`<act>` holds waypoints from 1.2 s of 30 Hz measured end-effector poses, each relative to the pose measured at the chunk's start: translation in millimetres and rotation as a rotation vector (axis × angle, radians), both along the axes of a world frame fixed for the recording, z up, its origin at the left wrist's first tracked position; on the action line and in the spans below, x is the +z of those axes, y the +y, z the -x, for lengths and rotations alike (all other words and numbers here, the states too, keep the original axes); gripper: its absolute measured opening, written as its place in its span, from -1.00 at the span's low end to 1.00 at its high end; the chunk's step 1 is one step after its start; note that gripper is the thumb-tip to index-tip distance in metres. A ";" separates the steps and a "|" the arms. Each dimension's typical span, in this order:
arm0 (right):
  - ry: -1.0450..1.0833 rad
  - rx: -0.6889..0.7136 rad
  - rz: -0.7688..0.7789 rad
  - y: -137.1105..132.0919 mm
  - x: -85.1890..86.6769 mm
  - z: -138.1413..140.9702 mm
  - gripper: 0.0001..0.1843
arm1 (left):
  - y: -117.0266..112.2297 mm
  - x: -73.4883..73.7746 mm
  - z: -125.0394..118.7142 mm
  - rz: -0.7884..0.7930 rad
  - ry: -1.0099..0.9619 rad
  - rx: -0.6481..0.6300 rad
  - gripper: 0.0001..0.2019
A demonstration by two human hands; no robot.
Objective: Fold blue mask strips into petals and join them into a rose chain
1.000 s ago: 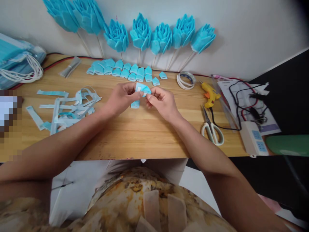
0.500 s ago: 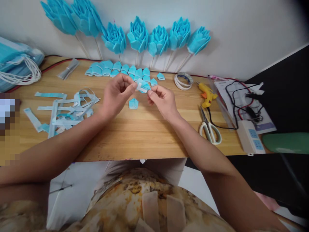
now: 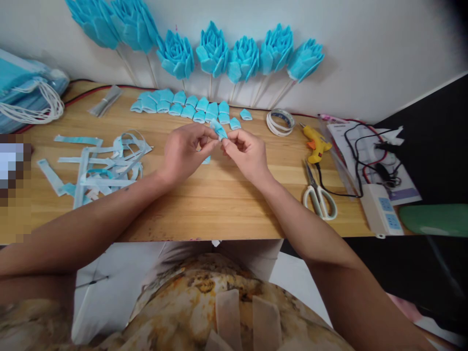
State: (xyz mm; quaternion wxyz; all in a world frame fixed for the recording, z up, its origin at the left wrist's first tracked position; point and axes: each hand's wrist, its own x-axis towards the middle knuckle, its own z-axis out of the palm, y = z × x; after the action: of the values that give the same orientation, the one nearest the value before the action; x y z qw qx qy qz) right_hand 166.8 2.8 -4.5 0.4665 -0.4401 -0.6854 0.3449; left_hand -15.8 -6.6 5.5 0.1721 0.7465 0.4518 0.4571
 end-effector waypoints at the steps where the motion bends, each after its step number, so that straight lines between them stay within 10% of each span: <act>1: -0.014 -0.003 -0.029 -0.9 0.6 0.4 -0.81 | 0.0 -0.1 0.1 0.005 0.010 0.006 -0.94; 20: -0.283 -0.083 -0.358 -6.2 -3.3 2.0 -0.85 | -4.5 -1.4 -5.4 0.182 -0.083 0.028 -0.89; 36: -0.304 -0.085 -0.307 -6.6 -1.9 1.6 -0.82 | -3.3 -2.4 -6.0 0.222 -0.155 0.001 -0.90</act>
State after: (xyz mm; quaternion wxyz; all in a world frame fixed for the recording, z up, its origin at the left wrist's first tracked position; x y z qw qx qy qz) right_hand 165.1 -3.8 -6.4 0.4335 -0.4391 -0.7732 0.1462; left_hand -9.9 -9.8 3.1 0.2877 0.6851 0.4855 0.4607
